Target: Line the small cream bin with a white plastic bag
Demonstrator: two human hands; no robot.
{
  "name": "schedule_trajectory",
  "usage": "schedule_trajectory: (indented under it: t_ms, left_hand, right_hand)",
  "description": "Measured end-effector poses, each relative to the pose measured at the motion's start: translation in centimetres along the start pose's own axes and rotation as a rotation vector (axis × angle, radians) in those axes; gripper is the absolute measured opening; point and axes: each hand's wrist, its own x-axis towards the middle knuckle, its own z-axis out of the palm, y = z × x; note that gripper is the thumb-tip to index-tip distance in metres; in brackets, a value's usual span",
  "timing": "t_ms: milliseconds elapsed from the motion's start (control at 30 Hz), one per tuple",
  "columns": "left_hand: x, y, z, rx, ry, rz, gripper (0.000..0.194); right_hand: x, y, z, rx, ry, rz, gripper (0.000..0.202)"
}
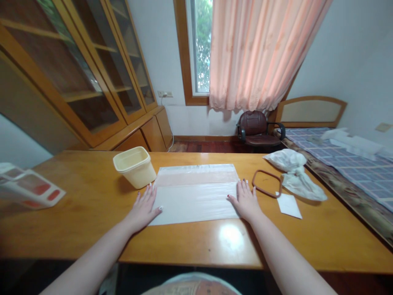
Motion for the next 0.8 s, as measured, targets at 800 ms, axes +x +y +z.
schedule_trajectory:
  t_ms: [800]
  left_hand:
    - [-5.6,-4.5,-3.0,0.012,0.253,0.552,0.021]
  right_hand:
    - [-7.0,6.4,-2.3,0.004,0.306,-0.591,0.025]
